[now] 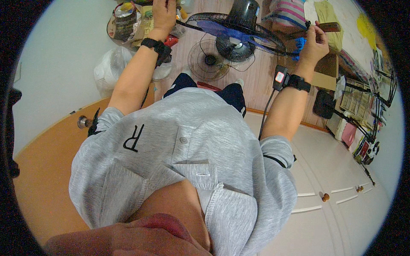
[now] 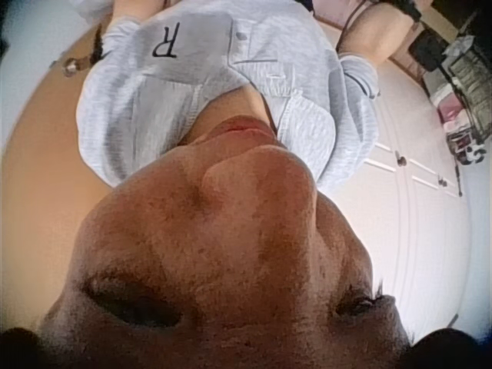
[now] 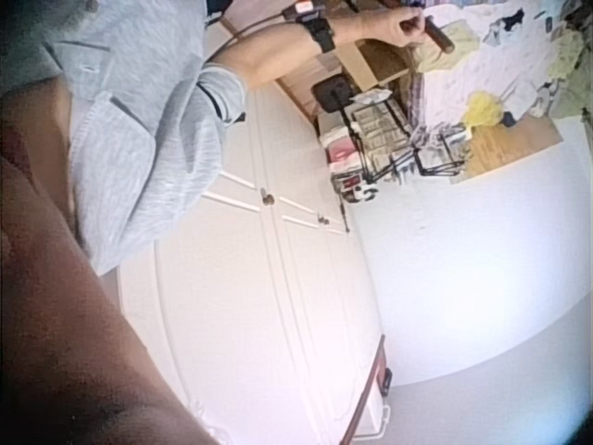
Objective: The person assembles a standing fan by attaching the front grille to the fan head. They align the grille, secure it with screws using a screwdriver, and tighten the fasteners to complete the assembly.
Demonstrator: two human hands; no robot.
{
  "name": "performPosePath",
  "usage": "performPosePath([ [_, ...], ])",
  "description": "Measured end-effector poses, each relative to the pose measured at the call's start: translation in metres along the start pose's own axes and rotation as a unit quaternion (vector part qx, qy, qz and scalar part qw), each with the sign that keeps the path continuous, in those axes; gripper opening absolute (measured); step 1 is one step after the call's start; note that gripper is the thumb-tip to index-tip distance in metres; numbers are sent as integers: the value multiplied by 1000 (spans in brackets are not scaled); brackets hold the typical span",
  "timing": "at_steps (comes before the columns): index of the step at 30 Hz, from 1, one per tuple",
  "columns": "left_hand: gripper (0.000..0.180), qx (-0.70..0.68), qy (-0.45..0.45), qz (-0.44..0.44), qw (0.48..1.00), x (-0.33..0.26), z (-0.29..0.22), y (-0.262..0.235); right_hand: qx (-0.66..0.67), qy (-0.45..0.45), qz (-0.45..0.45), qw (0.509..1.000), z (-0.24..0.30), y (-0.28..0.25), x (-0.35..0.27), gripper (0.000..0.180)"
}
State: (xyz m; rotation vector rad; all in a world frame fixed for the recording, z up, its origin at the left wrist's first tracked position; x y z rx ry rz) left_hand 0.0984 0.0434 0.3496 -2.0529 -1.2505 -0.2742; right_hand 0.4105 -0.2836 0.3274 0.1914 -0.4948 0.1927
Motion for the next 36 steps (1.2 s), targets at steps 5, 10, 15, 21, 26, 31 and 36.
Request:
performPosePath([
  [5, 19, -7, -8, 3, 1000, -2, 0, 0, -28, -51, 29, 998, 3, 1, 1, 12],
  [10, 21, 34, 67, -5, 997, 0, -4, 0, -54, -5, 20, 998, -1, -2, -6, 12],
  [15, 22, 52, 59, 2, 997, -7, 1, 2, -48, -10, 25, 998, -9, -6, -13, 14],
  [21, 22, 55, 80, -6, 995, -8, 4, 4, -94, 6, 27, 995, -14, -13, -16, 14],
  [26, 21, 33, 93, -11, 995, -4, -1, 9, -27, -40, 26, 998, -1, -2, -17, 13],
  [31, 22, 30, 109, 44, 993, 0, -17, 16, -23, -35, 49, 998, 20, 10, -23, 12],
  [36, 26, -24, 101, 99, 990, -3, -42, 29, -12, -42, 84, 996, 36, 27, -31, 10],
])
Point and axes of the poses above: each hand's wrist, its own x-axis towards the middle knuckle, its own y-axis out of the palm, z = x × y, the point moved 3 cm from there along x, towards the middle knuckle, and after that the axes turned 6 degrees about -y, right-handed, at the moved point
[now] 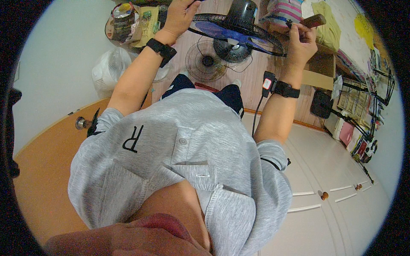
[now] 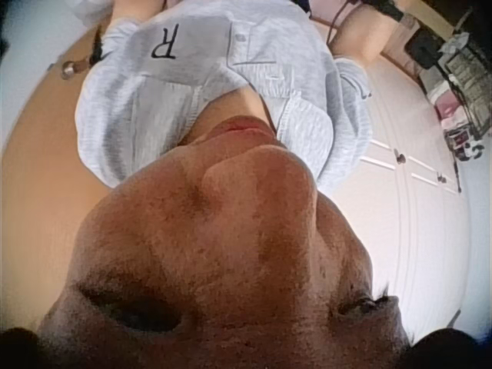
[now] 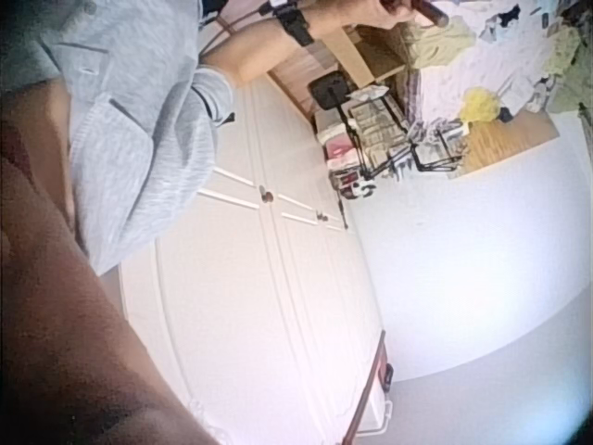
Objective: The person assembles a standing fan by attaching the front grille to the fan head. They align the grille, secure it with screws using a screwdriver, and tighten the fasteners to complete the assembly.
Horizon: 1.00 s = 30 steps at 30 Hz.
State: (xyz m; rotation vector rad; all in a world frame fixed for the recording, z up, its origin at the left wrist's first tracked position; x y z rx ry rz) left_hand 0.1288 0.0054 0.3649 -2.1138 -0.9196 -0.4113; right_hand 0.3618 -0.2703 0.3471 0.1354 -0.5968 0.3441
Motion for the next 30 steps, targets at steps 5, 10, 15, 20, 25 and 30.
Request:
performPosePath([
  [5, 24, 35, -12, 70, 997, -3, -15, 15, -53, -36, 35, 997, 12, 22, -6, 11],
  [10, 23, 14, 51, 68, 996, -5, -27, 32, -81, -26, 68, 994, 15, 53, -25, 14],
  [15, 24, 25, 19, 119, 992, -7, -27, 47, -99, -24, 104, 989, 13, 85, -35, 16],
  [20, 26, 70, 60, 127, 988, -8, -20, 50, -120, -61, 115, 984, 18, 92, -39, 17],
  [25, 27, 30, 73, 88, 993, -8, -17, 47, -148, -71, 95, 982, 19, 88, -39, 17],
  [30, 28, 57, 89, 98, 990, -9, -21, 45, -163, -60, 98, 980, 22, 85, -39, 17],
])
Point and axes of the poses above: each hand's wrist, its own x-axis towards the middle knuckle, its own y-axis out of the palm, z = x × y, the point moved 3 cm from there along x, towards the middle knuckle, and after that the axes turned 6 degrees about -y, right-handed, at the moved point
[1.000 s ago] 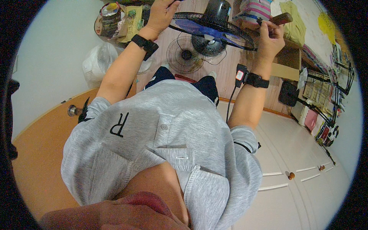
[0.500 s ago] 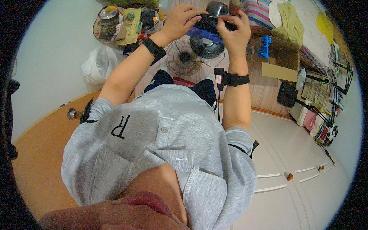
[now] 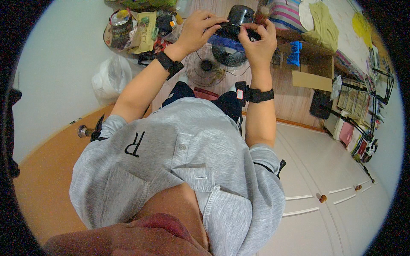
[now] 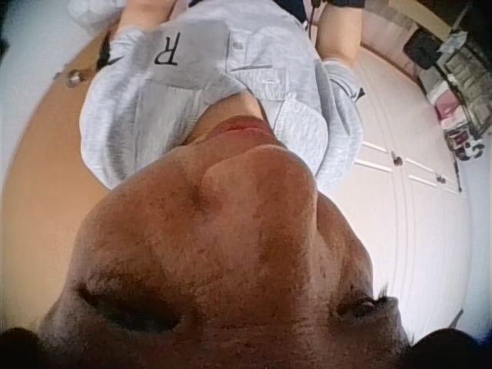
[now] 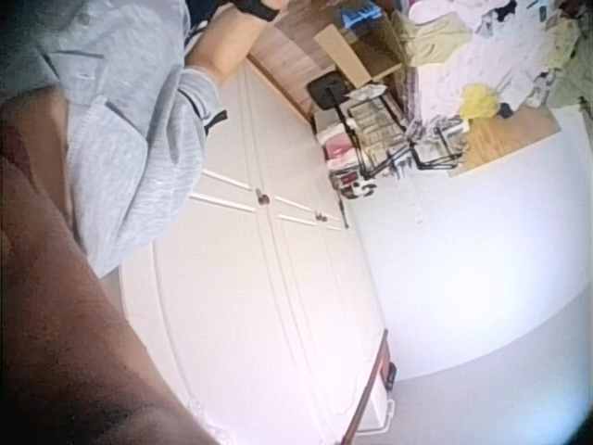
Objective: The person assembles a standing fan by attaching the front grille to the fan head. They align the grille, secure it with screws using a screwdriver, and tighten the fasteners to complete the assembly.
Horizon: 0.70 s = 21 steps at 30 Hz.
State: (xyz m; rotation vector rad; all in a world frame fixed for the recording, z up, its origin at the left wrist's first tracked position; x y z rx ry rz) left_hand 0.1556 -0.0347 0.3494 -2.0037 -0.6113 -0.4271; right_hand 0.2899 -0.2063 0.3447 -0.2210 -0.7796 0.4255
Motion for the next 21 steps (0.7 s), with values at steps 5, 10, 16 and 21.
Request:
performPosePath([
  [5, 28, -17, -10, 20, 1000, 0, -1, 2, -5, -19, -6, 1000, 7, -5, 2, 17],
  [10, 27, -37, -13, 46, 998, -1, 4, 0, -70, 23, 7, 997, 10, -41, 0, 14],
  [16, 25, 16, 5, 80, 997, 3, 6, -1, -121, 77, -57, 988, -11, -77, -15, 11],
  [21, 25, -3, 2, 66, 998, 5, 1, -7, -150, 111, -135, 973, -30, -95, -32, 12],
])
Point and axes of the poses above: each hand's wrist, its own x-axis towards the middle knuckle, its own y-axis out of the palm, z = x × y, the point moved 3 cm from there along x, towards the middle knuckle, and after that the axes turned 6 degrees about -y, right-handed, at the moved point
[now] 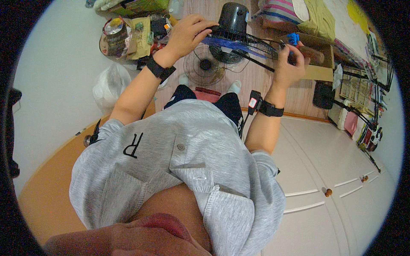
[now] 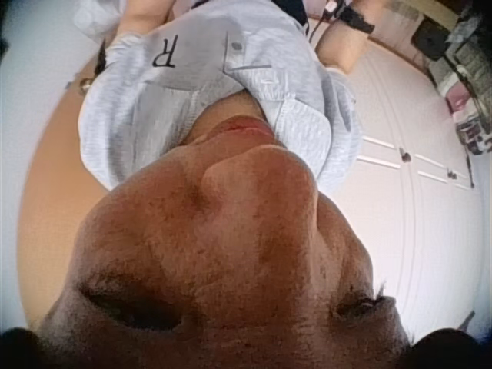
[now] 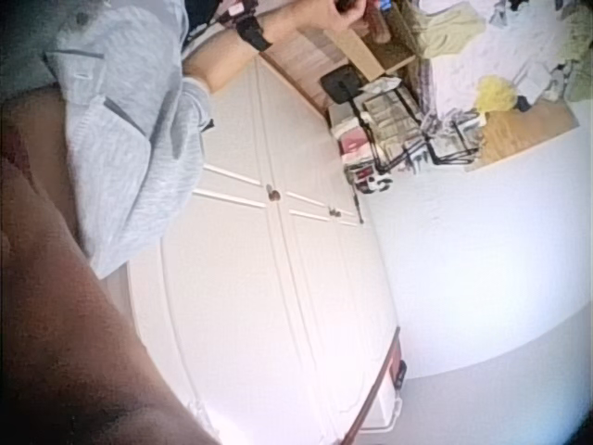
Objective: The person assembles a standing fan by attaching the front grille to the fan head. They align the grille, secure it with screws using a screwdriver, and tighten the fasteners to complete the assembly.
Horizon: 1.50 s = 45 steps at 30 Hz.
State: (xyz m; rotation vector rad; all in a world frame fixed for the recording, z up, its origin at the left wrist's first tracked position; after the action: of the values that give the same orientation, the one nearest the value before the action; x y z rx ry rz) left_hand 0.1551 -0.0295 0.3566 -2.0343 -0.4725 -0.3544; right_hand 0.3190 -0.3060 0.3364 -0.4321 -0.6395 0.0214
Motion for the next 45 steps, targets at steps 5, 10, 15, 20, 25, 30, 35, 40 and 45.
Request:
performPosePath([
  [5, 24, 11, -8, 1, 1000, -2, -5, -8, 41, 13, -70, 997, 17, -12, -6, 11],
  [10, 23, 3, 12, -17, 1000, 1, -17, -9, 119, 18, 44, 992, 57, -2, -5, 13],
  [15, 23, -19, 22, 1, 1000, 5, -30, -8, 81, -99, 94, 987, 82, 15, -5, 15],
  [20, 24, -41, 31, 5, 999, 6, -37, -6, 97, -87, 118, 984, 86, 26, -15, 17],
  [25, 25, -49, 19, 20, 998, 3, -40, -3, 116, -60, 116, 985, 84, 27, -15, 17],
  [30, 25, -66, 13, 18, 998, 3, -43, -1, 115, -69, 123, 983, 82, 25, -13, 17],
  [35, 25, -71, 10, 21, 997, 4, -44, -1, 106, -76, 128, 983, 84, 24, -13, 17],
  [40, 26, -69, 6, 31, 997, 3, -45, 1, 92, -92, 132, 983, 87, 23, -12, 16],
  [45, 26, -73, 5, 43, 996, 4, -43, 2, 100, -79, 153, 980, 86, 22, -9, 17],
])
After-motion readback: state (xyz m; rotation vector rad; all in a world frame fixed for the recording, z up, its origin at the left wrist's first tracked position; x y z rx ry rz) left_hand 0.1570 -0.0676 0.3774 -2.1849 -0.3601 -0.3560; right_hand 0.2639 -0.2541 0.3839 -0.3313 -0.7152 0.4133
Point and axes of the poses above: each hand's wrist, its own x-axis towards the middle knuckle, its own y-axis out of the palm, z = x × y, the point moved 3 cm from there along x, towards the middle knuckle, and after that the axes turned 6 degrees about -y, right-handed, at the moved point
